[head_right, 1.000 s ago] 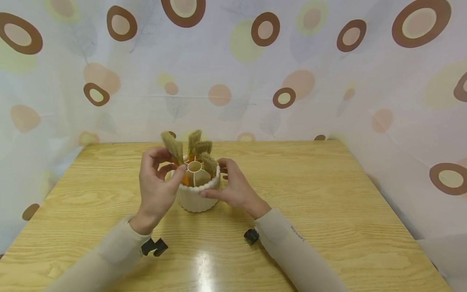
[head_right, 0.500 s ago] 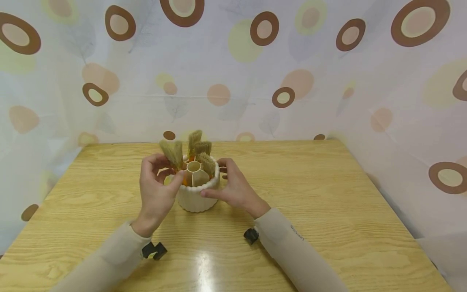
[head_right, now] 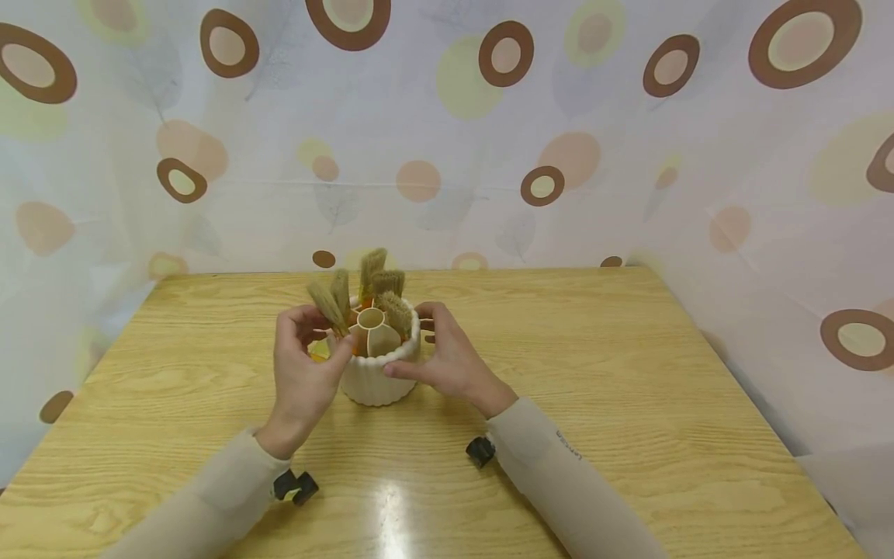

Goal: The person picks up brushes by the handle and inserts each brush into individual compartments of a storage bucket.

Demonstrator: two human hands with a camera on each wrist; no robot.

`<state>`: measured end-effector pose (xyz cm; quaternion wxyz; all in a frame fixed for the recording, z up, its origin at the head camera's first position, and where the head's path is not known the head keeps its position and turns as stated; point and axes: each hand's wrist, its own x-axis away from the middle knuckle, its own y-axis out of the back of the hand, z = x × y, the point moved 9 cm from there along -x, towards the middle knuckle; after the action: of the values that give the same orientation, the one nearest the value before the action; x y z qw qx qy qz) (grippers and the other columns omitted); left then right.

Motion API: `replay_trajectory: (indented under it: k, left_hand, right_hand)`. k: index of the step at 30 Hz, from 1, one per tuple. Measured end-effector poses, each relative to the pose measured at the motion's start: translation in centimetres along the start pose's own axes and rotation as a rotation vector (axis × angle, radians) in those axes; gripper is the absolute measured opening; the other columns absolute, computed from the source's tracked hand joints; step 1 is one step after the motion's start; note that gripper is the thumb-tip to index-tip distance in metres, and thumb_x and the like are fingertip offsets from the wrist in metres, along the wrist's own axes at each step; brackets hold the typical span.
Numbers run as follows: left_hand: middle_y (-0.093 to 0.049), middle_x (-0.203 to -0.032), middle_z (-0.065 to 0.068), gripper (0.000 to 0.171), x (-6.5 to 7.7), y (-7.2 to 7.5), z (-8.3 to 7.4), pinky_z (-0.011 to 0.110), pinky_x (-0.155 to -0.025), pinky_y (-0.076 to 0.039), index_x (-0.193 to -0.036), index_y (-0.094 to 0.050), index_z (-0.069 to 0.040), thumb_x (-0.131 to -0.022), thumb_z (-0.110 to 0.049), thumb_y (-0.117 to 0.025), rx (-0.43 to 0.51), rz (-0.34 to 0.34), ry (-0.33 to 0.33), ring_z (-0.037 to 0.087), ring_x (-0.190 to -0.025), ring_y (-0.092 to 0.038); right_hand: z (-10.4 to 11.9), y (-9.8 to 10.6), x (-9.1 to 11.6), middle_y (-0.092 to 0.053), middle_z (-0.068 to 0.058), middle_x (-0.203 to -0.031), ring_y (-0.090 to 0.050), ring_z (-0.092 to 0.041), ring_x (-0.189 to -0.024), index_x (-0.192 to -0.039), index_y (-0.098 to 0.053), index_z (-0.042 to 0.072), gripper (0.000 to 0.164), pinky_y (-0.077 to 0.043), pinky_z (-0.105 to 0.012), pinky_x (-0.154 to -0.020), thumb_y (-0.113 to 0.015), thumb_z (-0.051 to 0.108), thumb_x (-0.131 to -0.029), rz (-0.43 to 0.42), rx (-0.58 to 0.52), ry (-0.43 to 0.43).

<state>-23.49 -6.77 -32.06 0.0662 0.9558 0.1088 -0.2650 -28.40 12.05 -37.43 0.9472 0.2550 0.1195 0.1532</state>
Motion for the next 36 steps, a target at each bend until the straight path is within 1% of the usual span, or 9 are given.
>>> replay_trajectory:
  k: [3, 9, 15, 19, 20, 21, 26, 31, 36]
  left_hand:
    - [-0.050, -0.107, 0.012, 0.041, 0.1, -0.1, 0.3, 0.036, -0.085, -0.032, -0.111, -0.044, 0.002, -0.079, 0.004, -0.070, -0.015, -0.002, 0.035, 0.026, -0.098, -0.046]
    - [-0.047, -0.107, 0.022, 0.042, 0.4, -0.3, 1.0, 0.041, -0.086, -0.031, -0.110, -0.044, 0.009, -0.077, 0.008, -0.070, -0.026, 0.004, 0.080, 0.038, -0.099, -0.043]
    - [-0.048, -0.107, 0.014, 0.041, 0.8, -0.5, 1.3, 0.045, -0.088, -0.033, -0.110, -0.046, 0.001, -0.078, 0.002, -0.072, -0.040, 0.023, 0.083, 0.028, -0.099, -0.044]
    - [-0.047, -0.108, 0.010, 0.041, 1.1, -0.6, 1.3, 0.044, -0.089, -0.031, -0.110, -0.046, -0.003, -0.079, -0.003, -0.074, -0.063, 0.042, 0.071, 0.023, -0.100, -0.041]
    - [-0.047, -0.109, 0.011, 0.042, 1.2, -0.7, 1.4, 0.043, -0.090, -0.030, -0.111, -0.046, -0.003, -0.079, -0.004, -0.074, -0.069, 0.043, 0.074, 0.024, -0.101, -0.041]
    - [-0.046, -0.109, 0.014, 0.042, 1.2, -0.7, 0.9, 0.042, -0.089, -0.029, -0.111, -0.046, -0.001, -0.079, -0.002, -0.073, -0.072, 0.045, 0.078, 0.026, -0.102, -0.040]
    - [-0.045, -0.111, 0.019, 0.043, 1.2, -0.8, 0.8, 0.037, -0.090, -0.028, -0.112, -0.045, 0.001, -0.079, -0.001, -0.073, -0.080, 0.049, 0.104, 0.031, -0.105, -0.038]
    - [-0.045, -0.113, 0.012, 0.043, 1.1, -0.6, 1.4, 0.038, -0.090, -0.029, -0.114, -0.046, -0.004, -0.082, -0.009, -0.074, -0.084, 0.054, 0.085, 0.026, -0.105, -0.039]
    - [-0.046, -0.114, 0.015, 0.044, 1.1, -0.4, 0.7, 0.035, -0.089, -0.028, -0.114, -0.046, 0.001, -0.081, -0.004, -0.074, -0.078, 0.050, 0.106, 0.031, -0.107, -0.039]
  right_hand:
    - [0.0, 0.0, 0.0, -0.039, -0.010, -0.136, -0.046, -0.030, -0.123, -0.140, -0.028, 0.011, 0.096, -0.041, -0.047, -0.100, -0.083, 0.047, -0.069, 0.000, 0.001, -0.002]
    - [0.0, 0.0, 0.0, -0.038, -0.010, -0.137, -0.047, -0.030, -0.123, -0.141, -0.028, 0.011, 0.098, -0.042, -0.046, -0.100, -0.082, 0.048, -0.069, 0.000, 0.012, -0.011]
    - [0.1, 0.0, 0.0, -0.041, -0.010, -0.135, -0.047, -0.029, -0.122, -0.140, -0.029, 0.010, 0.096, -0.042, -0.046, -0.100, -0.083, 0.046, -0.069, -0.003, 0.011, -0.006]
    - [0.1, 0.0, 0.0, -0.041, -0.010, -0.134, -0.047, -0.030, -0.122, -0.139, -0.029, 0.010, 0.095, -0.042, -0.046, -0.100, -0.083, 0.045, -0.070, -0.005, 0.007, -0.003]
    - [0.1, 0.0, 0.0, -0.041, -0.010, -0.134, -0.047, -0.030, -0.122, -0.139, -0.029, 0.010, 0.094, -0.042, -0.046, -0.100, -0.083, 0.045, -0.070, -0.006, 0.006, -0.002]
    - [0.1, 0.0, 0.0, -0.041, -0.010, -0.134, -0.047, -0.030, -0.122, -0.139, -0.029, 0.010, 0.094, -0.042, -0.046, -0.100, -0.083, 0.045, -0.070, -0.007, 0.005, -0.002]
    - [0.2, 0.0, 0.0, -0.041, -0.011, -0.135, -0.048, -0.030, -0.122, -0.139, -0.029, 0.009, 0.095, -0.042, -0.046, -0.100, -0.083, 0.045, -0.070, -0.007, 0.011, 0.002]
    - [0.1, 0.0, 0.0, -0.041, -0.011, -0.135, -0.048, -0.031, -0.122, -0.139, -0.029, 0.009, 0.095, -0.042, -0.046, -0.100, -0.083, 0.046, -0.070, -0.007, 0.014, -0.001]
    - [0.1, 0.0, 0.0, -0.041, -0.009, -0.134, -0.047, -0.029, -0.122, -0.138, -0.030, 0.010, 0.094, -0.042, -0.046, -0.100, -0.083, 0.046, -0.070, -0.006, 0.006, 0.005]
